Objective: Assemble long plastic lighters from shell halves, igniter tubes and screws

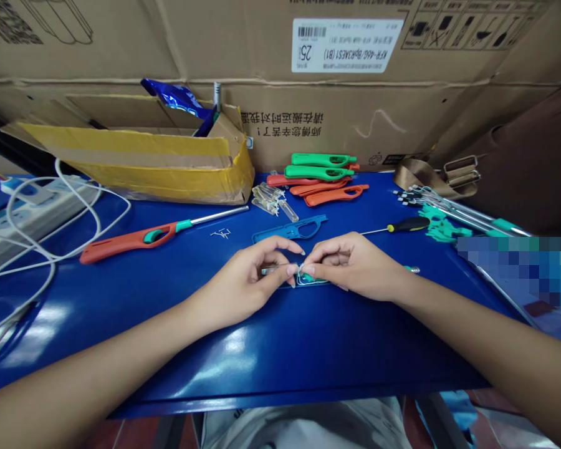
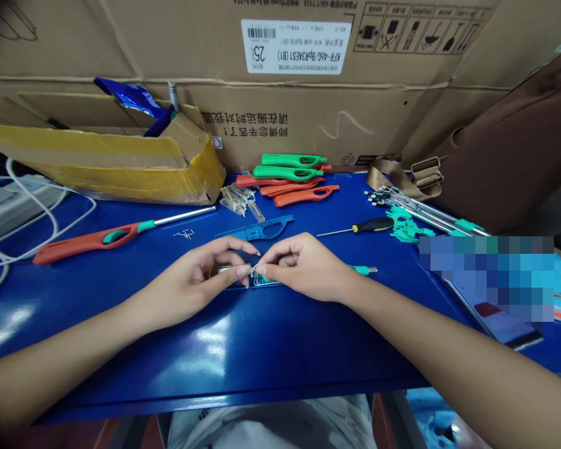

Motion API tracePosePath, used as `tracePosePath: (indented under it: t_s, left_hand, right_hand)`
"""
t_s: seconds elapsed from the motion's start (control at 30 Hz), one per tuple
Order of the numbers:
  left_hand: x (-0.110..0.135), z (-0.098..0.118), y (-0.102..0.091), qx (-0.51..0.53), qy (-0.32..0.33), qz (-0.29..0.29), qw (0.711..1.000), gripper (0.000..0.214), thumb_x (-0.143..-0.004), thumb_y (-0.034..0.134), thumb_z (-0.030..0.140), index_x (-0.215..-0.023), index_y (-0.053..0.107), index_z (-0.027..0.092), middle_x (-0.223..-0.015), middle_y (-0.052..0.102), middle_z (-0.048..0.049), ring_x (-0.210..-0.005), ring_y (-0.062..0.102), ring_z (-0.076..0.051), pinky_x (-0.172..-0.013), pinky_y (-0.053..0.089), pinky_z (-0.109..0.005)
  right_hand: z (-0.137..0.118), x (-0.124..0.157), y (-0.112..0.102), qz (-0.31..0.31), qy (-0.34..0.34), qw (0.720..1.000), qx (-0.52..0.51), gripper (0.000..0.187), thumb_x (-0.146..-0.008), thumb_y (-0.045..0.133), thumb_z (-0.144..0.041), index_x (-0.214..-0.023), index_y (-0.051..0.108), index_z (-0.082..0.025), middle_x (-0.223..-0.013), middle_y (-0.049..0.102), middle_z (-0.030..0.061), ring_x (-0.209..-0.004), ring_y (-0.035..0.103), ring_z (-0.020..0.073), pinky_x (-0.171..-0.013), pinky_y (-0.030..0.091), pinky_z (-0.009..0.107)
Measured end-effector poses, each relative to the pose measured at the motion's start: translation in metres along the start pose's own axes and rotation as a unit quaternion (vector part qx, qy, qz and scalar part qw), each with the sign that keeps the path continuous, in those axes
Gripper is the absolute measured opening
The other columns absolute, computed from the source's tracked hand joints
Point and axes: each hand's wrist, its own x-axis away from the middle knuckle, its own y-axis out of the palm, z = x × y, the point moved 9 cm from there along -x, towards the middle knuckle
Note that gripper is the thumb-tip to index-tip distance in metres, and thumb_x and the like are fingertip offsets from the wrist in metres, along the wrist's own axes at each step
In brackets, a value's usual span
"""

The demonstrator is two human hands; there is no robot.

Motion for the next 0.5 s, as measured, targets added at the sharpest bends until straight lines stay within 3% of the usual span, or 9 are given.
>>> tracePosePath:
  t_s: [0.27,0.5]
  left_hand:
    - [-0.0006,0.0005,-0.0012,0.029,0.001,-0.003,1.000,0.030,-0.097,0.060,0.032,-0.123,0.057,0.017,-0.085,0.069,-0.0016,-0.083,0.066,-0.016,-0.080,0.049,-0.029]
    - [-0.0036,-0.0028,-0.0034,0.069,-0.026,-0.003,0.997,0.032,-0.094,0.064,0.031,-0.121,0.056,0.017,-0.083,0.070,-0.0004,-0.083,0.066,-0.015,-0.083,0.050,-0.030]
  right_hand:
    - [0.0042,0.0001,-0.0012,-0.001,0.002,1.000,0.000,0.026,-0.084,0.076,-0.039,-0.093,0.078,-0.014,-0.076,0.071,0.0029,-0.052,0.050,0.0062,-0.044,0.039,0.019]
    - [0.0029,0.0015,-0.0036,0.016,0.011,1.000,-0.005,0.025,-0.081,0.077,-0.037,-0.090,0.075,-0.013,-0.061,0.062,-0.0022,-0.047,0.050,0.0068,-0.040,0.038,0.019]
